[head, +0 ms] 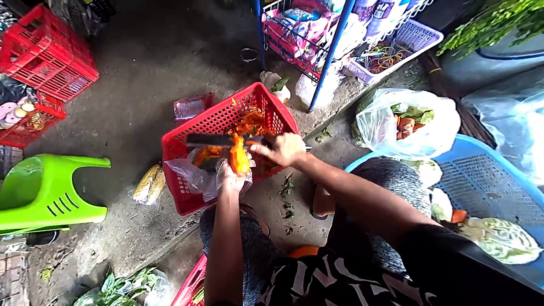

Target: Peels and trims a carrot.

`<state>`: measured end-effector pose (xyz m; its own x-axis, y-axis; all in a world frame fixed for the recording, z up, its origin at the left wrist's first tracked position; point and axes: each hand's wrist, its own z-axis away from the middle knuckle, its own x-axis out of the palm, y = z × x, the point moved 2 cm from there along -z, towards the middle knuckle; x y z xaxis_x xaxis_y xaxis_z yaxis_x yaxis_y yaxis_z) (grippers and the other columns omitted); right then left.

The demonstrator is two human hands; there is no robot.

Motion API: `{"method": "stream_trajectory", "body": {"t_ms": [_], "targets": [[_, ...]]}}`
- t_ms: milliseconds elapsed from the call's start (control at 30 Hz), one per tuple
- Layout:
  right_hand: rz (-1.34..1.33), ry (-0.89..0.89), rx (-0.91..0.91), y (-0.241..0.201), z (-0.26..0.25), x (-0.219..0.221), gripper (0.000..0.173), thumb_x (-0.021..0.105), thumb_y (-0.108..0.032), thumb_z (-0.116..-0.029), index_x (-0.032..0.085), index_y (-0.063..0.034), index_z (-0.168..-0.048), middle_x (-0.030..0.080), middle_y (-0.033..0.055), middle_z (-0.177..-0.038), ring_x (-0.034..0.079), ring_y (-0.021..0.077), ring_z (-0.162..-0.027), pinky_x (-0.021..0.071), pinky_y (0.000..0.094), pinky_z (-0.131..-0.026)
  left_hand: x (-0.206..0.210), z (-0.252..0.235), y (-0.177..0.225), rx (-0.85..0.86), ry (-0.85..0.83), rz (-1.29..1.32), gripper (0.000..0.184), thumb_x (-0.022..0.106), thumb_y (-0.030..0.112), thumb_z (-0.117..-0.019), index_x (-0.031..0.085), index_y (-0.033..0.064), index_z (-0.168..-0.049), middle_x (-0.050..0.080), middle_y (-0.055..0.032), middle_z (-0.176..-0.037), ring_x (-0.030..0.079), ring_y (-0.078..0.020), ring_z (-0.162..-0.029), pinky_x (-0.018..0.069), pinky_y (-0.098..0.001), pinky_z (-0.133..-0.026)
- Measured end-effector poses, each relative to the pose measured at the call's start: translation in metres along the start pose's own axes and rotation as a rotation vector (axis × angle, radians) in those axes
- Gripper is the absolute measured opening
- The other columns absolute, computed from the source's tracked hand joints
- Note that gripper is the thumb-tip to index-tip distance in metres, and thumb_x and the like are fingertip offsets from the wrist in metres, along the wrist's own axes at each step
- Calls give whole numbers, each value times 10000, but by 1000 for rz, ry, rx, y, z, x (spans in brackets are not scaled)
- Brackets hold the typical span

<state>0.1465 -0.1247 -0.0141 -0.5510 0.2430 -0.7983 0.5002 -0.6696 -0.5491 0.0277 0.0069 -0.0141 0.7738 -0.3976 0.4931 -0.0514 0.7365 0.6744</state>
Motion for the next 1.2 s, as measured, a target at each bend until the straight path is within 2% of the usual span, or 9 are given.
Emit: {"method": "stream_trajectory", "body": {"t_ms": [167, 267, 333, 500, 567, 800, 900, 1100, 1200], "targets": [[-203, -1, 235, 13, -13, -17, 831, 309, -786, -975, 711, -72, -1111, 710, 248, -1018, 677, 467, -1017, 484, 706, -818, -7, -12, 4, 20, -135, 84, 404, 290, 369, -1110, 571, 82, -1149, 658, -96, -877, 682, -189, -708, 592, -300, -598], [-212, 1, 6, 2, 5, -12, 778, 374, -757, -978, 723, -68, -1076, 710, 212, -903, 691, 440, -912, 498, 689, -779, -7, -13, 12, 84, -91, 217, 473, 289, 485, -1094, 567, 105, -1141, 666, -106, -954, 694, -226, -840, 610, -382, -722], [-133, -6, -174, -9, 17, -6, 834, 401, -805, -926, 728, -52, -1076, 717, 199, -882, 700, 426, -900, 506, 669, -773, -6, -6, 13, 132, -108, 266, 448, 303, 496, -1075, 576, 142, -1037, 662, -65, -886, 678, -192, -797, 591, -379, -688], [-19, 209, -494, -27, 33, 15, 930, 329, -879, -880, 715, -34, -916, 676, 157, -741, 698, 369, -747, 520, 571, -629, -2, 8, 13, 333, -250, 96, 232, 377, 251, -1103, 594, 195, -1044, 644, 58, -878, 642, -18, -812, 556, -217, -741], [1, 289, -555, -29, 32, 19, 918, 325, -865, -892, 708, -31, -878, 660, 140, -703, 692, 347, -705, 520, 540, -595, 2, 12, 14, 312, -219, 113, 270, 370, 246, -1102, 620, 186, -1021, 672, 47, -845, 669, -34, -776, 577, -221, -700], [70, 396, -597, -31, 27, 19, 875, 354, -831, -911, 704, -33, -834, 660, 123, -685, 697, 317, -689, 538, 505, -601, -4, 8, 6, 427, -207, 79, 260, 319, 139, -1108, 546, 110, -1232, 627, 27, -1040, 609, -4, -971, 512, -199, -878], [88, 427, -608, -30, 22, 20, 865, 362, -830, -911, 692, -36, -814, 646, 111, -665, 684, 300, -665, 529, 488, -598, 0, 6, 5, 283, -183, 187, 280, 291, 196, -1109, 570, 174, -1098, 647, 48, -944, 636, -25, -899, 542, -221, -775], [78, 421, -626, -27, 23, 19, 879, 337, -831, -915, 692, -33, -813, 642, 117, -658, 686, 311, -661, 530, 493, -580, 12, 17, 12, 299, -121, -98, 254, 379, 289, -1107, 590, 194, -1212, 656, 55, -1029, 634, -13, -952, 540, -222, -842], [21, 334, -577, -20, 18, 20, 889, 355, -833, -908, 713, -20, -866, 659, 144, -685, 695, 348, -685, 528, 538, -580, 8, 6, 10, 219, -151, -13, 216, 435, 279, -1089, 623, 174, -1103, 682, 22, -913, 676, -60, -832, 584, -248, -741]]}}
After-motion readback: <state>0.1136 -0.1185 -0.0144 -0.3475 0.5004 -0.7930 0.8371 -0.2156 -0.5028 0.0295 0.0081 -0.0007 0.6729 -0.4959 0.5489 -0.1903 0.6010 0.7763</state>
